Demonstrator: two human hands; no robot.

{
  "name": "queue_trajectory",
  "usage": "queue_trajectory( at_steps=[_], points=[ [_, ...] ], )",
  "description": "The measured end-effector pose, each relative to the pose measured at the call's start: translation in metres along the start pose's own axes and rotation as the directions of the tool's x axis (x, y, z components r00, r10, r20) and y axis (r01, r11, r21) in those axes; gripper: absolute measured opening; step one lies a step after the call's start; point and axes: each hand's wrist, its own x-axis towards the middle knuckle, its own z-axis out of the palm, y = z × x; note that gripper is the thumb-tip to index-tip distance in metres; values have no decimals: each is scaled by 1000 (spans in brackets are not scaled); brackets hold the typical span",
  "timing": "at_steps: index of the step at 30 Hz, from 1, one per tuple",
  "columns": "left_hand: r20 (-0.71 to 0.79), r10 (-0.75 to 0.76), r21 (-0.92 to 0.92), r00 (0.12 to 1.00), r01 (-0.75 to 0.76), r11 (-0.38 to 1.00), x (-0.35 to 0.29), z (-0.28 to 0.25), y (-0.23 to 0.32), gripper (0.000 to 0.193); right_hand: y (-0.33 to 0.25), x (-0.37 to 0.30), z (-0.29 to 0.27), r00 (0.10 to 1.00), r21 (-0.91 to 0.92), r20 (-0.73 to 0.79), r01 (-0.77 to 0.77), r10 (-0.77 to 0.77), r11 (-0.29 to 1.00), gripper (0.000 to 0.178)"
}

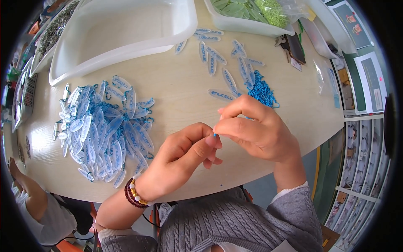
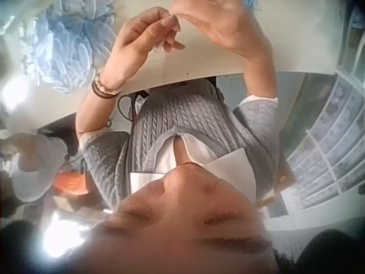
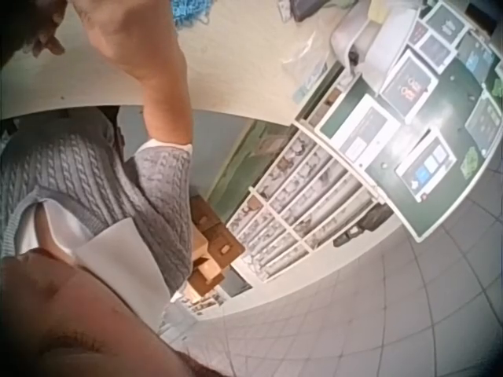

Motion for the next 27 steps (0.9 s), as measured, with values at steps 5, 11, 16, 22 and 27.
queue_trajectory(
  at_steps=[5,11,16,22,27],
  points=[
    [9,0,-12,1000,0,1000,1,-3,0,23,2,-3,0,1000,-52,-1,5,-5,999,22],
    [9,-11,25,1000,11,1000,1,0,2,23,-3,-3,-1,999,-73,31,-2,4,997,20],
    [9,-13,56,1000,13,998,0,0,4,22,-4,-3,-1,999,-94,42,6,-2,996,19],
    [-14,3,126,1000,-1,992,1,0,4,21,-1,-4,0,1000,-61,13,-6,7,998,19],
    [-49,-15,219,999,25,975,-1,3,5,19,-1,-4,-2,1000,-68,29,-8,10,998,22]
  ],
)
